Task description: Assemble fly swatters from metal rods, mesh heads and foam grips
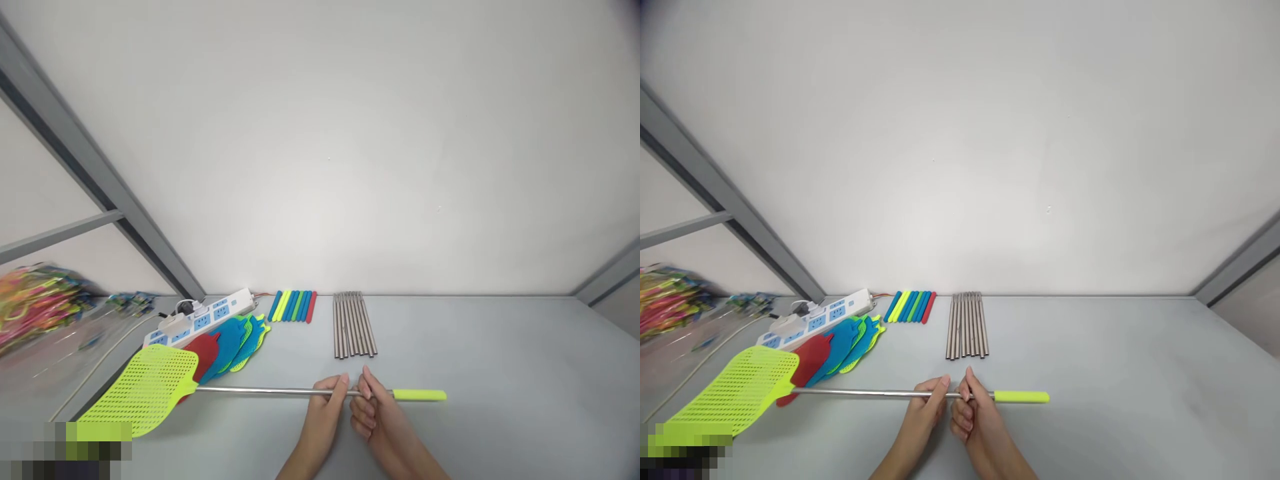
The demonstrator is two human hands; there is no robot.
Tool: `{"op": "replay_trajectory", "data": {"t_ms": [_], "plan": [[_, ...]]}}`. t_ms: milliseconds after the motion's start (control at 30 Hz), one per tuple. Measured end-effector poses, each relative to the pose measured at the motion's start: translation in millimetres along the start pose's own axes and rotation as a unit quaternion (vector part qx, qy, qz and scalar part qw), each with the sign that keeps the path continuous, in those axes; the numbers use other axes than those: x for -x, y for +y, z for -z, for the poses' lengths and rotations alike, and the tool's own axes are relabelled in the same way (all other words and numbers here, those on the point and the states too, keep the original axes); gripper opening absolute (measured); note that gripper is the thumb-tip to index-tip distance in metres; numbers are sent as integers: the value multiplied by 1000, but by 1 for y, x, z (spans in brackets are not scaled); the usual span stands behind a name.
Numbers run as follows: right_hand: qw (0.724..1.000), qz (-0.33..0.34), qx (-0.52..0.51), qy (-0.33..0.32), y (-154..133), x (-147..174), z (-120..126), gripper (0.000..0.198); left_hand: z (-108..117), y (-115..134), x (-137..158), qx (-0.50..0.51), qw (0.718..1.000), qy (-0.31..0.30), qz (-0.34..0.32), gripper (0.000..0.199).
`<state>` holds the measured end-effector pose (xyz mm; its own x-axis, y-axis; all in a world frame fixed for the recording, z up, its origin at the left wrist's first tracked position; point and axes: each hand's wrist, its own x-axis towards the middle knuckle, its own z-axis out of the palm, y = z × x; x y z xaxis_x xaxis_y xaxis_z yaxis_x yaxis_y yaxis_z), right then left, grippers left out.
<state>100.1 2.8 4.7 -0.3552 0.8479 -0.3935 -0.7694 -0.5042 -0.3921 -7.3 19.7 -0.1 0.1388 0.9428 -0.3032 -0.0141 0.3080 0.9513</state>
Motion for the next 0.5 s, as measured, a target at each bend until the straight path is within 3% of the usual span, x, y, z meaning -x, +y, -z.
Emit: {"op": "replay_trajectory", "data": {"t_ms": [167, 500], "plan": [[1000, 0, -3, 6, -1, -4, 1, 39, 0, -2, 0, -63, 996, 12, -66, 40], [999, 31, 32, 20, -4, 1, 3, 37, -2, 2, 3, -55, 997, -25, -37, 44]]}}
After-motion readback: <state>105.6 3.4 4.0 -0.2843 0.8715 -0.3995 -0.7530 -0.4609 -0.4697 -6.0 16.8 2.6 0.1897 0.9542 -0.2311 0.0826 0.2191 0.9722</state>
